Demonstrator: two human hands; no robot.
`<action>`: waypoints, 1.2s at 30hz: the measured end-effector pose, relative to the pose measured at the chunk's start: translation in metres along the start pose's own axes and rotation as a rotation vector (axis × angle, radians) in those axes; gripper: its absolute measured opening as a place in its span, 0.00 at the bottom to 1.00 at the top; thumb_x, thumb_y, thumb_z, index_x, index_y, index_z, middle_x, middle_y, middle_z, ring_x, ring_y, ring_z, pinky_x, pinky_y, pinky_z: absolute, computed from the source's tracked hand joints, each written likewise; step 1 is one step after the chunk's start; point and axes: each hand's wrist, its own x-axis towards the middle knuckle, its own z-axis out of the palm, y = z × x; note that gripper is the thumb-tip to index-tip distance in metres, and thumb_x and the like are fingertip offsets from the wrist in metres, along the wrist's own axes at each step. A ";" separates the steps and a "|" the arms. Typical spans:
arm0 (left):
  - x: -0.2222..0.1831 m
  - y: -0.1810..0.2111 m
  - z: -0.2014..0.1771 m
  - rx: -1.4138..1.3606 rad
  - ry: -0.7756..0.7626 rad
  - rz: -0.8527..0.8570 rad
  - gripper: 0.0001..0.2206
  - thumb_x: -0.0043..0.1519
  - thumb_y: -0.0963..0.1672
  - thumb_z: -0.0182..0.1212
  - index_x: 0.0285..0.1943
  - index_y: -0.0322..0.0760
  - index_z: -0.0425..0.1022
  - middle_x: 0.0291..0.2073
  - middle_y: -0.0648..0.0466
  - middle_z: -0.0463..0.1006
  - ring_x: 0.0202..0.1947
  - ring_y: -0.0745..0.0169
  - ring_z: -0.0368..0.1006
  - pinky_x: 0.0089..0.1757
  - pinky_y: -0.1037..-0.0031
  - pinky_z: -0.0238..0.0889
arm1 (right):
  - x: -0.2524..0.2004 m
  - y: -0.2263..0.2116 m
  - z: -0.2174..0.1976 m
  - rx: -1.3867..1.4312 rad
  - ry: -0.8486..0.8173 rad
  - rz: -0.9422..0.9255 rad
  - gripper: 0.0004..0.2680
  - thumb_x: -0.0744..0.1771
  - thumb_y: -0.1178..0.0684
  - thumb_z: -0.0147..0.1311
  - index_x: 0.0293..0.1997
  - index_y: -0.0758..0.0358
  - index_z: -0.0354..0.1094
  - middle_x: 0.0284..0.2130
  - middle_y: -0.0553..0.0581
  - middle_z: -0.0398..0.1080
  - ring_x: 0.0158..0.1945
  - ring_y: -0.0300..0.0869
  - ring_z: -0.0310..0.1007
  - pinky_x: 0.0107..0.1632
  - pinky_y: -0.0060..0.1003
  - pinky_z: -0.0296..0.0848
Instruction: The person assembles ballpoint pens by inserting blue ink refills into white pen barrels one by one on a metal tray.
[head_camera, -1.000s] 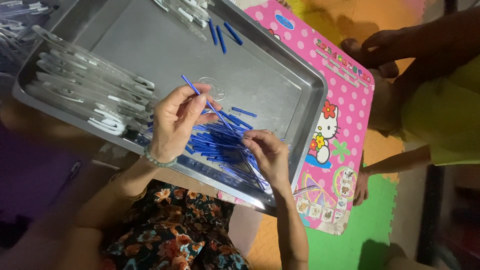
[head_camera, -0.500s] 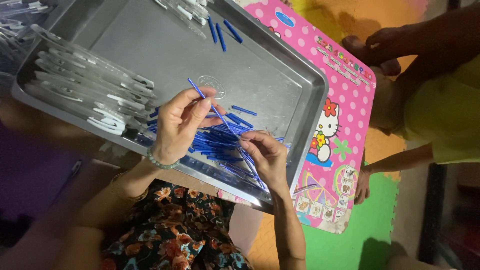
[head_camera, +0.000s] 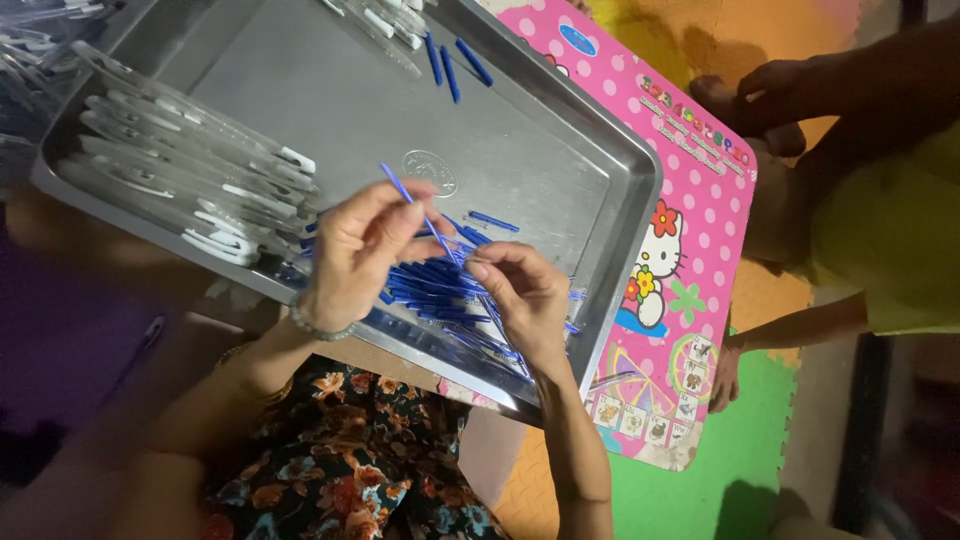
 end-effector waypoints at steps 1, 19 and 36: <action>0.003 0.003 -0.004 -0.013 0.028 0.023 0.13 0.76 0.41 0.57 0.64 0.22 0.75 0.44 0.38 0.82 0.49 0.47 0.85 0.49 0.49 0.87 | 0.000 -0.001 -0.002 -0.011 0.007 0.006 0.07 0.66 0.67 0.69 0.48 0.74 0.79 0.36 0.64 0.81 0.45 0.45 0.83 0.53 0.43 0.83; 0.005 0.005 -0.008 -0.074 0.021 0.098 0.13 0.77 0.41 0.53 0.66 0.23 0.70 0.44 0.39 0.77 0.49 0.43 0.84 0.48 0.46 0.86 | -0.011 -0.003 -0.003 -0.080 0.001 0.008 0.07 0.65 0.68 0.71 0.45 0.75 0.80 0.34 0.64 0.80 0.43 0.44 0.81 0.51 0.41 0.83; 0.003 0.010 0.010 -0.094 0.004 0.031 0.14 0.76 0.42 0.56 0.65 0.22 0.73 0.43 0.38 0.78 0.48 0.42 0.85 0.47 0.44 0.87 | -0.023 0.006 -0.006 0.010 0.006 0.014 0.07 0.66 0.69 0.68 0.46 0.77 0.78 0.34 0.67 0.80 0.43 0.47 0.82 0.50 0.46 0.84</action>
